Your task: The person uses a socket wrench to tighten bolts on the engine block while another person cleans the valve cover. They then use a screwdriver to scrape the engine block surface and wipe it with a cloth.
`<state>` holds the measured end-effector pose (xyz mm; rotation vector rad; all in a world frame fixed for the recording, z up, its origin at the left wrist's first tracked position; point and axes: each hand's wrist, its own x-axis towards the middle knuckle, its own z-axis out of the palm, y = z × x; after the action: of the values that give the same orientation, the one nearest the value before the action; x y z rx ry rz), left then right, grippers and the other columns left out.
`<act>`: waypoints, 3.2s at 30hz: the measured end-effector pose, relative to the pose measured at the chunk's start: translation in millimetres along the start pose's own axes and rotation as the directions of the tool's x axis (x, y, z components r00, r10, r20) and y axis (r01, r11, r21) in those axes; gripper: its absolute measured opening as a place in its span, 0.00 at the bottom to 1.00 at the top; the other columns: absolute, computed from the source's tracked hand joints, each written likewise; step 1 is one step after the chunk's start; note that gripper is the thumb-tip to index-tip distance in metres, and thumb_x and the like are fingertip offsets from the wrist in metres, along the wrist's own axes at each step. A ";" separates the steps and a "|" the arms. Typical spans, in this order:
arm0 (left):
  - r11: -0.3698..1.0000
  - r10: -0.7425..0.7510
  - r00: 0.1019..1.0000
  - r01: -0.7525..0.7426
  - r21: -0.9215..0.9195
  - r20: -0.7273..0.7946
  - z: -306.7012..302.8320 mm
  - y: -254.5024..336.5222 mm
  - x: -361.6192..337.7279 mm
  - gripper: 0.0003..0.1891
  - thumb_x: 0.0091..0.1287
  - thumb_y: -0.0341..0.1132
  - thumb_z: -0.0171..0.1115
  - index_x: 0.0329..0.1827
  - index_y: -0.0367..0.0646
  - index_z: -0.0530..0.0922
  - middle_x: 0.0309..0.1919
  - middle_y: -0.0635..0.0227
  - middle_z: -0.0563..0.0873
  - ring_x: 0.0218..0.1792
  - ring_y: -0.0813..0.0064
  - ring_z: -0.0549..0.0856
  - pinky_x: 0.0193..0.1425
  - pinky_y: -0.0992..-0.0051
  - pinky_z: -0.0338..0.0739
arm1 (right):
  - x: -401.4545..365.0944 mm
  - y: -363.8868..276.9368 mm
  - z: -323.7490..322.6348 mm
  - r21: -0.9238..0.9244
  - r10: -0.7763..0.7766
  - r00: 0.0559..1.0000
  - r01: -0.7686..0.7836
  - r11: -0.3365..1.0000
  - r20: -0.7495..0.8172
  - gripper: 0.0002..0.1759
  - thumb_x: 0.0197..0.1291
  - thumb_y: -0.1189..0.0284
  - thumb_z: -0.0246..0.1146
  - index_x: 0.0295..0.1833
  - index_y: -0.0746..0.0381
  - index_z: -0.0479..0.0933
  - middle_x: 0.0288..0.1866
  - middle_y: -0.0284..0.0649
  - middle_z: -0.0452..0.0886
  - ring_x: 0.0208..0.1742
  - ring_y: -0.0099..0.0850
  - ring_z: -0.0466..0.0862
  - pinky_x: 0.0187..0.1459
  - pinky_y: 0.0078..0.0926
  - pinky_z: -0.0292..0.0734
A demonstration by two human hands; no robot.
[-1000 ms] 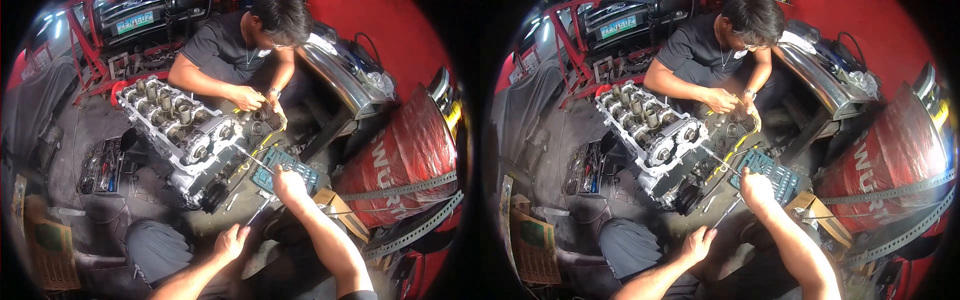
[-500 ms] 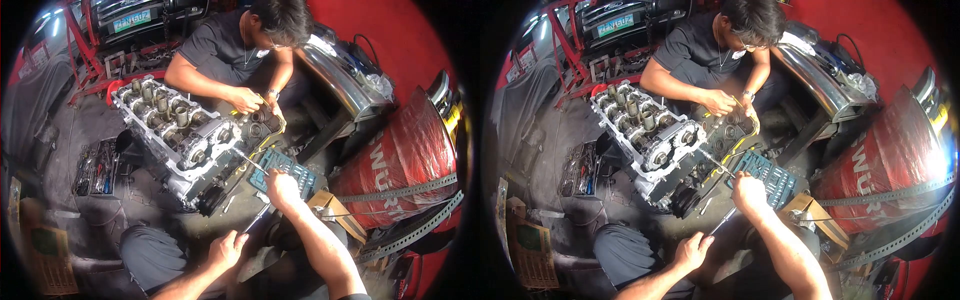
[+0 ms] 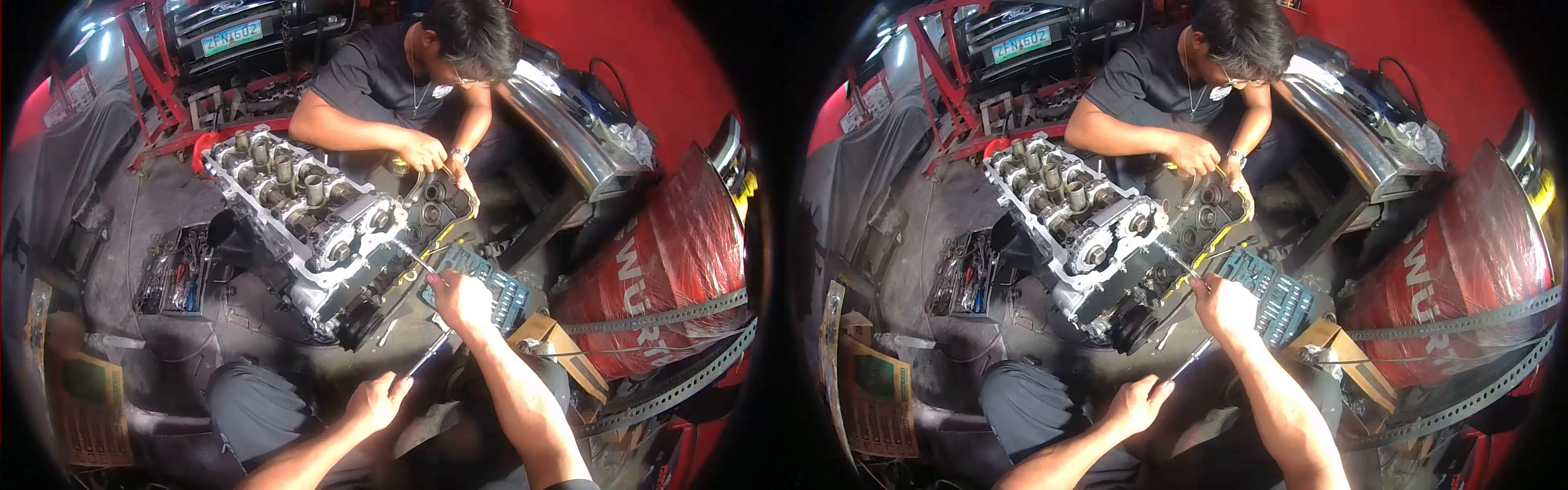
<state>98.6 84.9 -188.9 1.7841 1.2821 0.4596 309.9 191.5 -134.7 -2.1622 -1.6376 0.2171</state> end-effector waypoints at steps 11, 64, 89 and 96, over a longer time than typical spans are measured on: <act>0.946 0.025 0.998 -0.042 0.321 0.056 -3.6 7.6 6.6 0.22 0.79 0.50 0.48 0.36 0.39 0.73 0.23 0.44 0.84 0.29 0.39 0.85 0.35 0.45 0.80 | 4.9 4.0 -4.1 0.124 0.054 0.992 -0.069 0.990 0.118 0.22 0.69 0.50 0.59 0.46 0.56 0.88 0.37 0.51 0.88 0.44 0.50 0.88 0.50 0.44 0.80; 0.981 0.076 0.993 -0.090 -0.172 -0.089 145.0 -77.5 173.4 0.11 0.70 0.36 0.62 0.46 0.37 0.77 0.44 0.47 0.82 0.51 0.48 0.79 0.58 0.55 0.74 | -17.3 5.5 10.1 0.126 -0.015 0.997 0.026 0.992 -0.081 0.20 0.68 0.61 0.62 0.61 0.55 0.82 0.43 0.53 0.87 0.45 0.50 0.88 0.49 0.41 0.81; 0.906 0.166 0.974 -0.212 -0.366 -0.155 151.6 -74.2 192.7 0.09 0.67 0.35 0.65 0.42 0.38 0.81 0.39 0.51 0.87 0.44 0.47 0.85 0.51 0.55 0.79 | -12.4 4.9 23.8 0.069 -0.062 0.984 0.074 0.995 -0.166 0.18 0.67 0.63 0.64 0.59 0.56 0.84 0.43 0.52 0.88 0.42 0.47 0.89 0.47 0.38 0.82; 0.997 0.021 0.965 -0.040 -0.066 -0.261 133.9 -76.1 132.2 0.14 0.65 0.44 0.68 0.41 0.42 0.82 0.37 0.55 0.88 0.41 0.49 0.87 0.48 0.55 0.81 | -1.2 9.7 12.9 0.147 0.007 0.997 0.005 0.989 -0.083 0.19 0.66 0.59 0.65 0.56 0.57 0.85 0.37 0.51 0.88 0.41 0.46 0.89 0.47 0.39 0.82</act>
<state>203.0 152.9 -349.2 1.7275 1.3995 0.7690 313.3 191.2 -150.4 -2.0342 -1.5253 0.2366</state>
